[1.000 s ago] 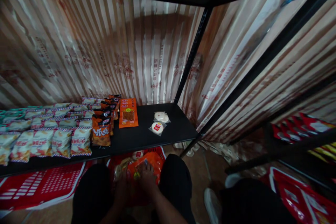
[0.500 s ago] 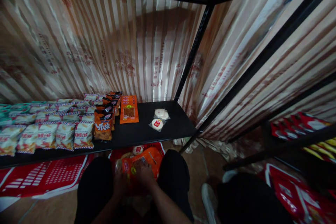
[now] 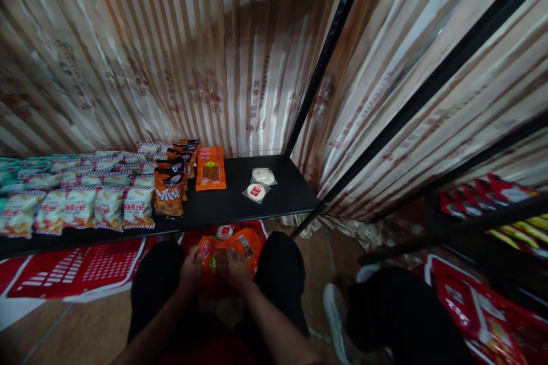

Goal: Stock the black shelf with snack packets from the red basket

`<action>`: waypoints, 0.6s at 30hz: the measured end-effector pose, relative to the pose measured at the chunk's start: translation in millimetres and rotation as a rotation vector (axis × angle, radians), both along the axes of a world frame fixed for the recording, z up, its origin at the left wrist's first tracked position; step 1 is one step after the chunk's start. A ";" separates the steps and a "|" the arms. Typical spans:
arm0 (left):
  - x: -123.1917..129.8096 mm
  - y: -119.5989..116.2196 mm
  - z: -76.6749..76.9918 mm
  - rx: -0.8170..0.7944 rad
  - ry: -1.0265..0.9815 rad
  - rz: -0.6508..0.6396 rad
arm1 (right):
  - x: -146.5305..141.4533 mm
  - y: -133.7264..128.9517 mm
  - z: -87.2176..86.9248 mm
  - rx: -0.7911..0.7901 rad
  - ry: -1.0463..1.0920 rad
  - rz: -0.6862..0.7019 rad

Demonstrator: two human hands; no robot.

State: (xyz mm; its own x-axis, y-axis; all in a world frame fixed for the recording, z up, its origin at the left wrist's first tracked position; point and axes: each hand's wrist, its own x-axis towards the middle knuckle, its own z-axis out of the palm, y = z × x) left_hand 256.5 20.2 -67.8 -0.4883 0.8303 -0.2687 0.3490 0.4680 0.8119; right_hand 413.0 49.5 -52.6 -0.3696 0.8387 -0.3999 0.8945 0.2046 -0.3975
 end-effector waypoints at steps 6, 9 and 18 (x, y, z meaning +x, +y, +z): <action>-4.8 4.1 11.4 0.101 -0.050 -0.093 | -1.9 5.7 8.4 0.044 -0.011 -0.003; -6.3 5.6 16.9 0.126 -0.074 -0.099 | -2.4 8.5 9.8 0.020 0.011 -0.011; -11.2 4.1 30.1 0.184 -0.193 -0.059 | 19.3 29.6 21.2 0.065 0.227 -0.039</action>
State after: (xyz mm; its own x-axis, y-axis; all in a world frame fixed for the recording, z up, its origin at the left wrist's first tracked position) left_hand 245.3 24.3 -37.6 -0.3918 0.8993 -0.1942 0.2022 0.2901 0.9354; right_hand 432.4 79.0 -31.4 -0.4108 0.8754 -0.2547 0.7912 0.2036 -0.5766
